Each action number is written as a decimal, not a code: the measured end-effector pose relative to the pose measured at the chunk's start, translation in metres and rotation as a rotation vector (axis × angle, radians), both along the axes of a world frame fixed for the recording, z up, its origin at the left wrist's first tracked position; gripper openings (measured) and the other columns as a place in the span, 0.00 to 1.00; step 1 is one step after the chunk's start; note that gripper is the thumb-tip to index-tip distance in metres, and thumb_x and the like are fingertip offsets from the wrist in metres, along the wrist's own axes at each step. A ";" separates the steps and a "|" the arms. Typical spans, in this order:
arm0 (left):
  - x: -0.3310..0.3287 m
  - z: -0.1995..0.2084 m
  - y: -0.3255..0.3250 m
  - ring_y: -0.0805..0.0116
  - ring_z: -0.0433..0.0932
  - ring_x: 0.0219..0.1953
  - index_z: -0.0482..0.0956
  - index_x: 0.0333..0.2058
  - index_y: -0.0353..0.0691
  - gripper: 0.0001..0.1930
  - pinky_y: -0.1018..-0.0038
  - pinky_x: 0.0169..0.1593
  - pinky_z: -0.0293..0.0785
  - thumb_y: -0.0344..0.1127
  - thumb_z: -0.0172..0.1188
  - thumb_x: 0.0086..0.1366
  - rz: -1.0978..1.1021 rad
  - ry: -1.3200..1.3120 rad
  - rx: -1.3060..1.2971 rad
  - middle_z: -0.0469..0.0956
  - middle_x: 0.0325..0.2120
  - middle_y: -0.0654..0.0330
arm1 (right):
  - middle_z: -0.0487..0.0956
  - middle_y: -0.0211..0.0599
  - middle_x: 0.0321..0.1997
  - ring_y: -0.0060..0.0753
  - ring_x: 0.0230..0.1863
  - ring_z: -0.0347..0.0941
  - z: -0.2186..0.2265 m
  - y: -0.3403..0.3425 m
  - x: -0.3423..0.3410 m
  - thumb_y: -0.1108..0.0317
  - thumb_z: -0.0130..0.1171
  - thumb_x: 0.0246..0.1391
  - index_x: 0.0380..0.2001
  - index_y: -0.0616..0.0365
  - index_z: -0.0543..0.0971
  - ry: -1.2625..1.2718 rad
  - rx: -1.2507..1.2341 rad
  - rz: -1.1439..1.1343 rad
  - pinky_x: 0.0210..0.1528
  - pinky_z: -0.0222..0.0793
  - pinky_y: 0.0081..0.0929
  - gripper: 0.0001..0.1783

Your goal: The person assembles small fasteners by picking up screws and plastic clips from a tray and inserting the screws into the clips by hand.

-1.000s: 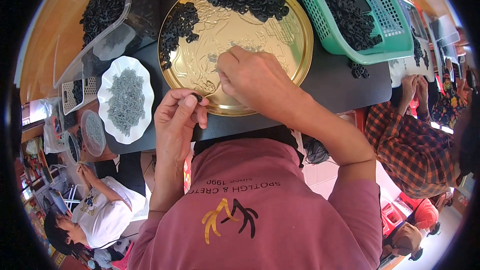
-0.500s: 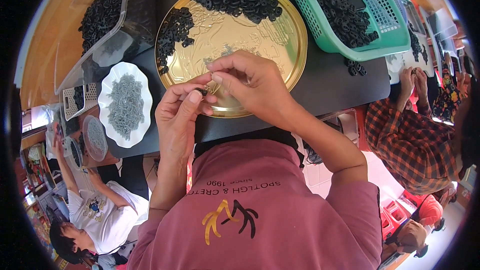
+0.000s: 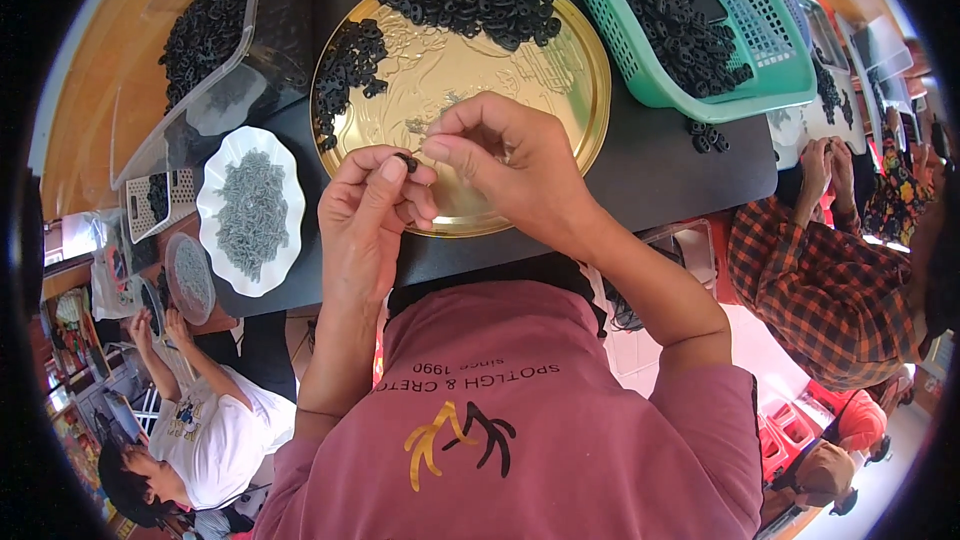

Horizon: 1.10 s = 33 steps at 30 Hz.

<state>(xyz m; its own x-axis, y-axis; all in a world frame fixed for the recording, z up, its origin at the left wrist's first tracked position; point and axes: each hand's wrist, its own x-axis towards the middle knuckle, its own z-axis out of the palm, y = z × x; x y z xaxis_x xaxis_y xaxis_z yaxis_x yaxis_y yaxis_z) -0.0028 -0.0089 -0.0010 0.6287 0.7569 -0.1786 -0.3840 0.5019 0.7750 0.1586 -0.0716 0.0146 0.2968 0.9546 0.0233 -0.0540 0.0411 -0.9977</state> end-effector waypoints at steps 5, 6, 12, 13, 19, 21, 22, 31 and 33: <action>0.006 0.003 -0.001 0.71 0.77 0.27 0.73 0.41 0.31 0.08 0.78 0.32 0.76 0.29 0.55 0.66 0.012 0.067 0.052 0.79 0.31 0.53 | 0.79 0.28 0.32 0.15 0.34 0.72 0.005 0.000 0.005 0.69 0.59 0.57 0.36 0.64 0.77 0.141 -0.082 0.117 0.35 0.67 0.15 0.08; 0.006 0.003 -0.001 0.72 0.77 0.27 0.73 0.41 0.30 0.08 0.77 0.32 0.76 0.29 0.55 0.66 0.014 0.083 0.059 0.79 0.31 0.53 | 0.79 0.28 0.31 0.15 0.34 0.72 0.004 0.000 0.005 0.68 0.59 0.57 0.36 0.63 0.77 0.139 -0.095 0.109 0.34 0.67 0.14 0.09; 0.006 0.004 -0.002 0.72 0.77 0.27 0.73 0.40 0.30 0.07 0.77 0.32 0.76 0.28 0.55 0.66 0.008 0.099 0.063 0.80 0.31 0.53 | 0.78 0.28 0.32 0.13 0.32 0.71 0.001 0.000 0.004 0.66 0.59 0.57 0.37 0.63 0.77 0.148 -0.094 0.088 0.31 0.65 0.13 0.10; 0.006 0.004 -0.002 0.72 0.77 0.27 0.73 0.40 0.30 0.07 0.77 0.32 0.76 0.28 0.55 0.66 0.008 0.098 0.063 0.80 0.31 0.53 | 0.78 0.28 0.32 0.13 0.32 0.70 0.001 0.000 0.003 0.66 0.59 0.57 0.36 0.62 0.77 0.160 -0.098 0.069 0.31 0.65 0.13 0.10; 0.005 0.004 -0.003 0.75 0.76 0.25 0.73 0.35 0.32 0.05 0.79 0.30 0.75 0.28 0.57 0.65 0.010 0.098 0.074 0.79 0.28 0.56 | 0.76 0.26 0.31 0.12 0.31 0.68 -0.005 0.000 -0.002 0.66 0.60 0.57 0.35 0.63 0.76 0.142 -0.055 0.049 0.32 0.64 0.13 0.10; 0.005 0.005 -0.003 0.76 0.75 0.25 0.73 0.35 0.33 0.05 0.80 0.28 0.74 0.29 0.57 0.64 0.023 0.105 0.069 0.78 0.27 0.57 | 0.76 0.26 0.31 0.12 0.31 0.68 -0.004 0.000 -0.003 0.66 0.59 0.58 0.35 0.63 0.76 0.157 -0.086 0.047 0.33 0.64 0.13 0.10; 0.004 0.005 -0.004 0.76 0.75 0.25 0.73 0.35 0.33 0.05 0.80 0.28 0.74 0.29 0.57 0.64 0.024 0.104 0.069 0.78 0.27 0.57 | 0.75 0.26 0.31 0.12 0.32 0.68 -0.003 0.000 -0.003 0.66 0.59 0.58 0.35 0.63 0.75 0.172 -0.117 0.043 0.34 0.65 0.13 0.10; 0.007 0.006 -0.005 0.76 0.75 0.24 0.73 0.34 0.34 0.04 0.80 0.28 0.73 0.29 0.57 0.64 0.010 0.094 0.092 0.78 0.27 0.58 | 0.75 0.25 0.31 0.12 0.35 0.68 -0.004 0.002 -0.009 0.66 0.58 0.59 0.35 0.63 0.74 0.083 -0.062 0.009 0.37 0.66 0.14 0.10; 0.007 0.006 -0.006 0.77 0.75 0.24 0.72 0.34 0.34 0.05 0.81 0.28 0.73 0.29 0.57 0.64 0.015 0.095 0.082 0.78 0.27 0.59 | 0.75 0.25 0.31 0.12 0.34 0.68 -0.003 0.001 -0.008 0.66 0.57 0.59 0.34 0.63 0.74 0.090 -0.058 0.005 0.37 0.66 0.14 0.09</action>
<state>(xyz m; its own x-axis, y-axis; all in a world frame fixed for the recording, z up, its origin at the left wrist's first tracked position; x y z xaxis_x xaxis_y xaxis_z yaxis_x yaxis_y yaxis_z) 0.0041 -0.0146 0.0054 0.6004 0.7806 -0.1738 -0.3142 0.4301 0.8464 0.1508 -0.0708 0.0111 0.2906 0.9550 -0.0586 -0.1433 -0.0171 -0.9895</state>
